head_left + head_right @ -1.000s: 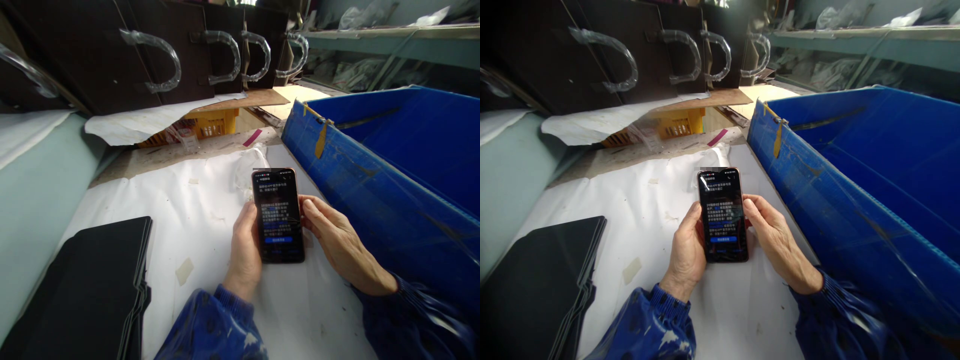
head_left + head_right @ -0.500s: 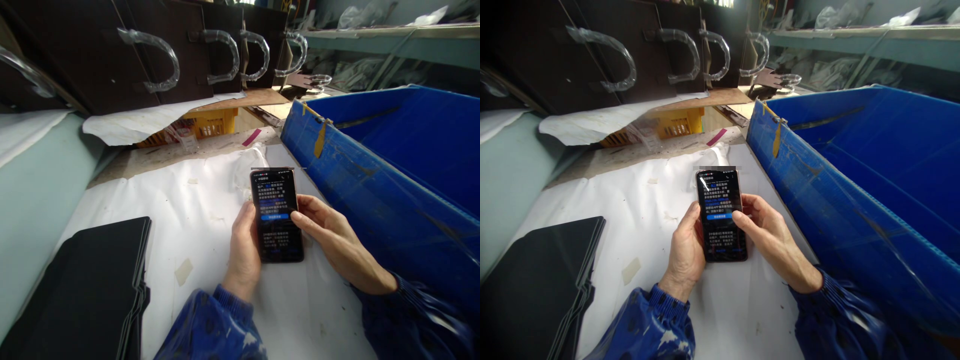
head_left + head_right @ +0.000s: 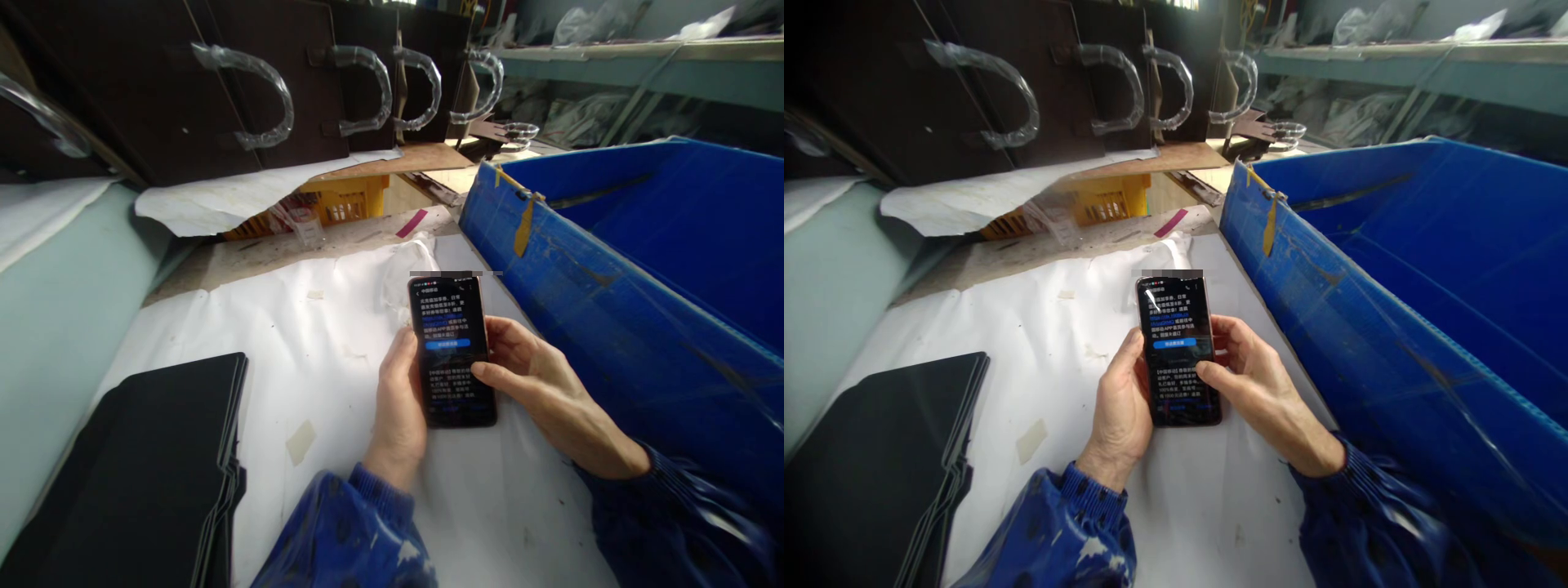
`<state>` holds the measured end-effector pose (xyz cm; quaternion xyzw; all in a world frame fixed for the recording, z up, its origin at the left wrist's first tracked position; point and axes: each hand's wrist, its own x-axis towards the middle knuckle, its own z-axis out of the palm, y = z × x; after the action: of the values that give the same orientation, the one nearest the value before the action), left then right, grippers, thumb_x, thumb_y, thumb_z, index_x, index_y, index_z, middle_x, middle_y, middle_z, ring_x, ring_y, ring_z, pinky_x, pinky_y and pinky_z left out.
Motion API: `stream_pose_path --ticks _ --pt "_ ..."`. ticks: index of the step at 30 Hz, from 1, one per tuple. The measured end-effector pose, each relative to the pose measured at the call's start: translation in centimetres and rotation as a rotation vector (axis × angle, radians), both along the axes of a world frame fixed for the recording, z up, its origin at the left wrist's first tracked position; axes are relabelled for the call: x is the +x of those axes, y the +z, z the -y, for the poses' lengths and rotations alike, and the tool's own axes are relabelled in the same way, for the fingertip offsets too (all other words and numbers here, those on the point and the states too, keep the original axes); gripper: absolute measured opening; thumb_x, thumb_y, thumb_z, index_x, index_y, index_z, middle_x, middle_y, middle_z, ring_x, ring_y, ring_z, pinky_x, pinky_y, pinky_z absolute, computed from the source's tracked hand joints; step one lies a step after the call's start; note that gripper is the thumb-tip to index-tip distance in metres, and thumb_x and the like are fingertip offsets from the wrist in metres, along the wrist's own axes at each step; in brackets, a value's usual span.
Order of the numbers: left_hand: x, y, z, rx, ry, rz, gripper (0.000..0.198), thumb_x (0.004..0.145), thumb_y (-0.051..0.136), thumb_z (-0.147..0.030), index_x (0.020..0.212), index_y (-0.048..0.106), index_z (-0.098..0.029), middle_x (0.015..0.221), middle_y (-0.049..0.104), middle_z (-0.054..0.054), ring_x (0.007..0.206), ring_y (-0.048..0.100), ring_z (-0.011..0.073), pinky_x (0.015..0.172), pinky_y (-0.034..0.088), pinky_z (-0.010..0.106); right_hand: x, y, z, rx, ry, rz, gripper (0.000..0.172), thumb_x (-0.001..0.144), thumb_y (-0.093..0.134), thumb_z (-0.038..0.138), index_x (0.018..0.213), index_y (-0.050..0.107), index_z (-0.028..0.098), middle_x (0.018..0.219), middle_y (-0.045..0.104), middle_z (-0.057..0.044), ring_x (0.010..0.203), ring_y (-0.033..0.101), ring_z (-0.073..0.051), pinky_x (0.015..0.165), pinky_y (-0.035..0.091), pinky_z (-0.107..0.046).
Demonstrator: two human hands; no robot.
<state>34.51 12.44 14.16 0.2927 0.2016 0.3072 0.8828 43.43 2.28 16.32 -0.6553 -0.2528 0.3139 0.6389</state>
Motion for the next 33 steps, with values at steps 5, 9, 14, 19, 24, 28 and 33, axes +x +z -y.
stream_pose_path --ticks 5,9,14,19,24,28,33 --pt "0.07 -0.02 -0.03 -0.028 -0.028 0.034 0.028 0.096 0.051 -0.034 0.088 0.072 -0.017 0.083 0.069 0.001 0.077 0.061 0.0144 0.075 0.052 0.028 0.08 0.05 0.07 -0.018 -0.016 0.020 0.044 0.076 0.078 0.033 0.115 0.062 0.019 0.111 0.074 -0.008 0.103 0.069 -0.025 0.091 0.056 -0.039" --pt "0.27 -0.23 -0.16 0.014 0.005 -0.001 0.024 0.094 0.056 -0.034 0.089 0.072 -0.017 0.084 0.069 0.001 0.081 0.061 0.0144 0.079 0.051 0.026 0.06 0.05 0.15 -0.027 -0.017 0.037 0.042 0.081 0.075 0.040 0.116 0.063 0.019 0.111 0.074 -0.008 0.103 0.068 -0.025 0.093 0.054 -0.039" --pt "0.11 -0.10 -0.12 0.002 -0.031 0.002 0.025 0.094 0.053 -0.035 0.089 0.072 -0.018 0.084 0.071 0.003 0.077 0.063 0.0172 0.074 0.053 0.030 0.06 0.02 0.15 -0.045 -0.046 0.086 0.043 0.093 0.059 0.056 0.114 0.069 0.020 0.113 0.073 -0.008 0.104 0.066 -0.026 0.090 0.053 -0.039" --pt "-0.05 -0.03 -0.09 -0.007 -0.007 -0.014 0.023 0.093 0.056 -0.034 0.085 0.071 -0.018 0.082 0.069 0.002 0.075 0.061 0.0152 0.073 0.052 0.027 0.12 0.02 0.16 -0.029 -0.007 0.062 0.050 0.087 0.069 0.058 0.118 0.065 0.019 0.114 0.073 -0.010 0.102 0.068 -0.026 0.092 0.054 -0.040" --pt "-0.03 -0.35 -0.17 0.027 0.001 -0.024 0.023 0.093 0.056 -0.035 0.087 0.071 -0.018 0.083 0.067 0.001 0.079 0.059 0.0147 0.077 0.051 0.026 0.19 -0.13 0.03 0.006 0.017 0.042 0.054 0.079 0.080 0.052 0.117 0.062 0.019 0.116 0.072 -0.011 0.101 0.070 -0.026 0.090 0.057 -0.041" --pt "-0.04 -0.47 -0.20 0.021 0.000 -0.040 0.025 0.094 0.054 -0.036 0.089 0.069 -0.018 0.081 0.066 0.001 0.076 0.059 0.0148 0.073 0.051 0.027 0.27 -0.31 0.09 0.015 0.052 0.030 0.055 0.077 0.081 0.047 0.119 0.059 0.019 0.120 0.070 -0.012 0.102 0.070 -0.026 0.090 0.057 -0.042" --pt "-0.02 -0.40 -0.20 0.000 0.002 -0.044 0.026 0.095 0.052 -0.036 0.089 0.069 -0.017 0.080 0.066 0.001 0.075 0.059 0.0151 0.072 0.052 0.028 0.38 -0.72 0.02 -0.011 0.057 0.065 0.063 0.071 0.085 0.043 0.122 0.056 0.021 0.122 0.068 -0.012 0.101 0.068 -0.027 0.088 0.057 -0.042"
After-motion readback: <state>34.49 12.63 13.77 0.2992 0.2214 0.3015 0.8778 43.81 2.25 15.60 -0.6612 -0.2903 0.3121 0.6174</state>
